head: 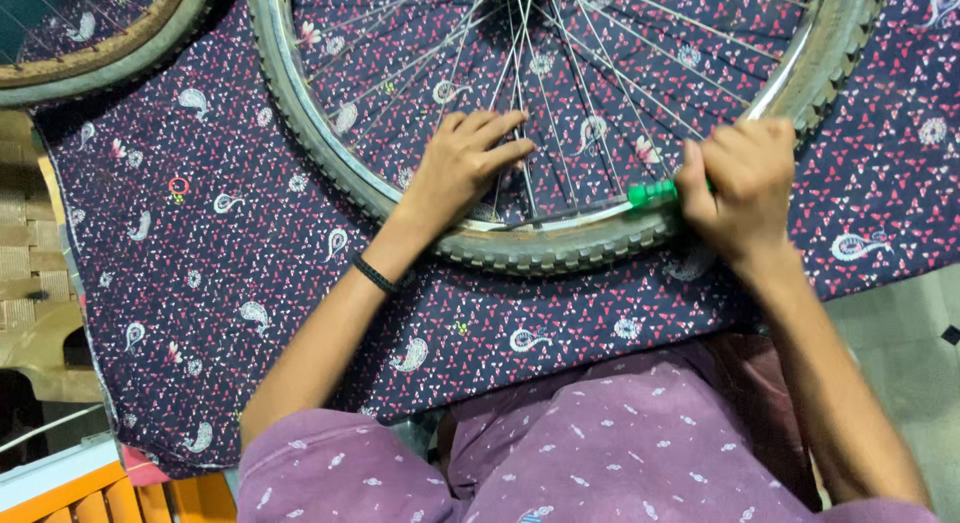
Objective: The person uses a tire lever and a screwdriver to pry the tire bead off the rim of a bicycle wheel. They work around the circumference of the wheel, progressively removing the tire from the rim.
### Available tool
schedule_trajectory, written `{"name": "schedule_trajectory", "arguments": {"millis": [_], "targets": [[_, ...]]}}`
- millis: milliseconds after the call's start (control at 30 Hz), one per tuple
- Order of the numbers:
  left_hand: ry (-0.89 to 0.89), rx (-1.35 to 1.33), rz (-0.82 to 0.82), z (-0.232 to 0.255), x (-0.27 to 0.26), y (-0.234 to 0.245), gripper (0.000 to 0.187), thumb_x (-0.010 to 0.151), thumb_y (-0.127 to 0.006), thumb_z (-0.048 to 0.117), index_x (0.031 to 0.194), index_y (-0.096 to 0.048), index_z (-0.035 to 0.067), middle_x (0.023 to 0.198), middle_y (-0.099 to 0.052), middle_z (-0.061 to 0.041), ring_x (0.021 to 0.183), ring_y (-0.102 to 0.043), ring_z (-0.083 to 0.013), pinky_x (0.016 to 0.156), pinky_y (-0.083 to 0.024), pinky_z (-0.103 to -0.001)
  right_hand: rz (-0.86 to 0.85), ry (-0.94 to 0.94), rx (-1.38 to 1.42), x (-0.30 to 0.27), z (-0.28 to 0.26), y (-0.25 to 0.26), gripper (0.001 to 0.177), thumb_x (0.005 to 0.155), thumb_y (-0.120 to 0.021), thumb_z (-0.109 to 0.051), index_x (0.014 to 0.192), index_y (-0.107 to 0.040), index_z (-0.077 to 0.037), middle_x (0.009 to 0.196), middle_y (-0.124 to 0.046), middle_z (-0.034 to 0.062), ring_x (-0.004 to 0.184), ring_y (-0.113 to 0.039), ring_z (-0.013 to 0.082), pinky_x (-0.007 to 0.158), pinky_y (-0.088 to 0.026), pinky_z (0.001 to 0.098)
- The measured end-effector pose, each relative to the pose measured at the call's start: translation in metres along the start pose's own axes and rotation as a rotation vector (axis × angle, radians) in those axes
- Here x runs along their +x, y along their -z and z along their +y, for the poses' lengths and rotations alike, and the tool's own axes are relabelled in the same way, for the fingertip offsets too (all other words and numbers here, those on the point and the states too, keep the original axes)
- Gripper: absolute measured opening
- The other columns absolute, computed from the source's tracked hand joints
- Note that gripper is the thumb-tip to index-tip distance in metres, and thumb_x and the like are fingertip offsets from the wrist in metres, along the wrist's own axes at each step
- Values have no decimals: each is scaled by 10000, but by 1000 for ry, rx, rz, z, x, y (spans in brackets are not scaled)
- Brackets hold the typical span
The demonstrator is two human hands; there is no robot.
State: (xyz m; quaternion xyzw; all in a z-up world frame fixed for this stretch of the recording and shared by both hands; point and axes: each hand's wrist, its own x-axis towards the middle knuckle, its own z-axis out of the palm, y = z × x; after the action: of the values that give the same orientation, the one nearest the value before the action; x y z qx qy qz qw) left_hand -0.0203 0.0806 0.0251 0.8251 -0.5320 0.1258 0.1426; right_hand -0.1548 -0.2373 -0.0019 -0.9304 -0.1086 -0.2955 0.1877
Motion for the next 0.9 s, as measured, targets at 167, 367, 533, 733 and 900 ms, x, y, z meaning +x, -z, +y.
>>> {"name": "schedule_trajectory", "arguments": {"millis": [167, 367, 533, 733, 900], "targets": [[27, -34, 9, -5, -8, -7, 246, 969, -680, 154, 1211, -724, 149, 1401, -637, -79, 1125, -649, -240, 923, -466, -384, 147, 60, -5, -36, -20, 24, 294, 1072, -647, -113, 787, -601, -54, 818, -589, 80, 840, -549, 276, 878, -377, 416], [34, -80, 7, -3, -7, -8, 223, 978, -686, 166, 1198, -718, 149, 1393, -636, -83, 1096, -662, -239, 881, -475, -392, 100, -128, -53, -96, -8, 59, 342, 1092, -641, -92, 757, -580, -57, 776, -546, 76, 789, -505, 266, 823, -354, 403], [-37, -143, -71, -16, 1, 0, 239, 956, -724, 204, 1191, -721, 159, 1385, -642, -80, 1015, -649, -237, 796, -474, -397, 57, -252, -72, -127, 13, 72, 384, 1109, -636, -74, 732, -563, -59, 741, -510, 73, 747, -468, 258, 778, -336, 392], [-330, 219, -91, -34, 17, 4, 250, 945, -655, 213, 1182, -730, 247, 1258, -672, -29, 971, -604, -183, 803, -462, -344, 0, -371, 18, -145, 13, 51, 436, 1129, -630, -52, 702, -543, -62, 699, -467, 70, 695, -424, 249, 724, -314, 379], [-450, 392, -14, -33, 22, 13, 207, 1001, -607, 224, 1186, -702, 210, 1207, -653, -16, 1039, -589, -161, 879, -453, -318, -34, -476, 92, -123, 1, 22, 481, 1166, -625, -92, 707, -492, -37, 703, -469, 84, 669, -420, 249, 692, -289, 382]]}}
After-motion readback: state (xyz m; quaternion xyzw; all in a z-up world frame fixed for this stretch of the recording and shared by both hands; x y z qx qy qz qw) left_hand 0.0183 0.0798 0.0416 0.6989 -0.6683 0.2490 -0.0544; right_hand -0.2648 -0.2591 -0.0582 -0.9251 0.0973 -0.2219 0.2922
